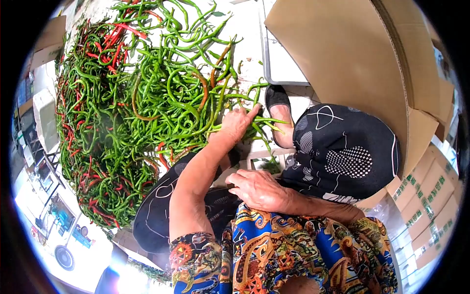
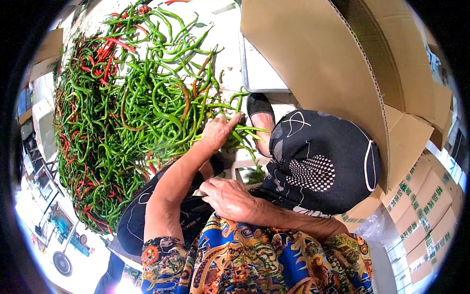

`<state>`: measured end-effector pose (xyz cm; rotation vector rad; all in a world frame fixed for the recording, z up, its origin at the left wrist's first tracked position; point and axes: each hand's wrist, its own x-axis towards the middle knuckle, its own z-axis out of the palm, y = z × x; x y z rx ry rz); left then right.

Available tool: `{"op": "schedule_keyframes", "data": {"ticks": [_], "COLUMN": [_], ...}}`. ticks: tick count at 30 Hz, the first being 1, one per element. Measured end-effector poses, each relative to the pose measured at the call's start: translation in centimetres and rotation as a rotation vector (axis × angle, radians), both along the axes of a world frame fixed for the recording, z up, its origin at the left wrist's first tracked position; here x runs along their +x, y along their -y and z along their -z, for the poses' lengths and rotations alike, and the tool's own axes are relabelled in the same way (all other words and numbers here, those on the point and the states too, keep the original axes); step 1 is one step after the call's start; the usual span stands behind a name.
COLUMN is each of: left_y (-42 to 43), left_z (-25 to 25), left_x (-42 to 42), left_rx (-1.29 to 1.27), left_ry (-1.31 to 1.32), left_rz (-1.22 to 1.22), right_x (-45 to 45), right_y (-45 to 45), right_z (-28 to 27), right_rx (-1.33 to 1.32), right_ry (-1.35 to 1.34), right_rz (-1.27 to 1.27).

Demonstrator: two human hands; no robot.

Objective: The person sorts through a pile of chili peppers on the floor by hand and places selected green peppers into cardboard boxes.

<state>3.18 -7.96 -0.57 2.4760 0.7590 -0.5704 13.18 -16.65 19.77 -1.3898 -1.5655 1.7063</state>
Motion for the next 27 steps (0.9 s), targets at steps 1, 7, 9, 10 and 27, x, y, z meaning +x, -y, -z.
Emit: {"op": "schedule_keyframes", "data": {"ticks": [1,7,9,10,27], "left_y": [-0.1,-1.5,-2.1,-2.7,-6.9], "left_z": [0.3,2.6,2.2,1.7,-2.2], "left_x": [0.1,1.6,1.5,1.2,-0.3], "left_rx": [0.053,0.121,0.123,0.121,-0.048], "left_ry": [0.053,0.06,0.11,0.164,0.235], "left_rz": [0.04,0.161,0.161,0.152,-0.1], "right_x": [0.0,0.0,-0.1,-0.3,-0.5], "right_y": [0.1,-0.4,0.2,0.4,1.1], "right_z": [0.0,0.0,0.7,1.0,1.3], "right_rx": [0.001,-0.028,0.025,0.052,0.116], "right_ry": [-0.009,-0.012,0.011,0.027,0.051], "right_rz": [0.015,-0.015,0.023,0.037,0.014]}}
